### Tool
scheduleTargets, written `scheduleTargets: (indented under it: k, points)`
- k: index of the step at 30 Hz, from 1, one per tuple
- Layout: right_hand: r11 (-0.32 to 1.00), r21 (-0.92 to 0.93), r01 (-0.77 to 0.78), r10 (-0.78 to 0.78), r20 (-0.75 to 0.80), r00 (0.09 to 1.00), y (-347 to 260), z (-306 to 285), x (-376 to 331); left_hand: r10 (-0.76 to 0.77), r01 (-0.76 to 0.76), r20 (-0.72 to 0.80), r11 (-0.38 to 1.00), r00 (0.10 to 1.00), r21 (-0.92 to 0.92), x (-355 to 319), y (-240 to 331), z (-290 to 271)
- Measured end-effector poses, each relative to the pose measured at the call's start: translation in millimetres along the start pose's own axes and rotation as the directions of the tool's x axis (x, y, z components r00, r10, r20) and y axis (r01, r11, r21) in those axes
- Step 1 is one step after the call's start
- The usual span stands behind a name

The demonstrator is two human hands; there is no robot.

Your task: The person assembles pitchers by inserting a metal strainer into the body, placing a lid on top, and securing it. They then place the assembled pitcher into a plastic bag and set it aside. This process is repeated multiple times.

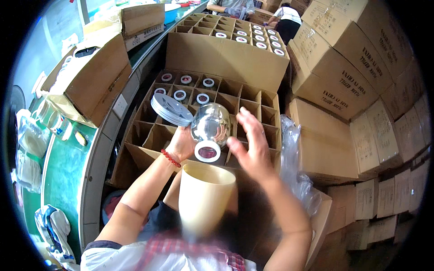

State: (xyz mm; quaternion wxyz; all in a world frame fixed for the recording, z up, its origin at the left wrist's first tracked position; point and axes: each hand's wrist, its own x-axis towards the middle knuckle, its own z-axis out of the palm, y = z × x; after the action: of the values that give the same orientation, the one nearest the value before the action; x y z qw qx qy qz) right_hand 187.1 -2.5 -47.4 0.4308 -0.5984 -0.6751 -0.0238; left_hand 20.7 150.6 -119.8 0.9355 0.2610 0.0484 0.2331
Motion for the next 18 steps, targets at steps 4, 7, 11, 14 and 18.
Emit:
scheduleTargets:
  k: [4, 7, 11, 14, 18]
  points:
    - [0.802, 0.319, -0.505, 0.455, 0.22, 0.863, 67, 26, -4, -0.054, 0.056, -0.04, 0.997, 0.998, 0.056, -2, -16, -22]
    - [0.498, 0.431, -0.753, 0.544, 0.521, 0.658, 82, 28, 2, -0.055, 0.06, -0.029, 0.983, 0.998, 0.175, -10, -19, -17]
    - [0.44, 0.403, -0.802, 0.419, 0.698, 0.581, 84, 30, 7, -0.02, 0.026, -0.041, 0.987, 0.999, 0.158, -18, -28, -17]
    - [0.396, 0.404, -0.824, 0.358, 0.759, 0.544, 67, 22, 9, 0.013, 0.0, -0.064, 0.979, 0.998, 0.206, -22, -32, -27]
    - [0.411, 0.397, -0.821, 0.259, 0.812, 0.522, 57, 17, 2, 0.086, -0.028, -0.141, 0.931, 0.986, 0.365, -43, -36, -22]
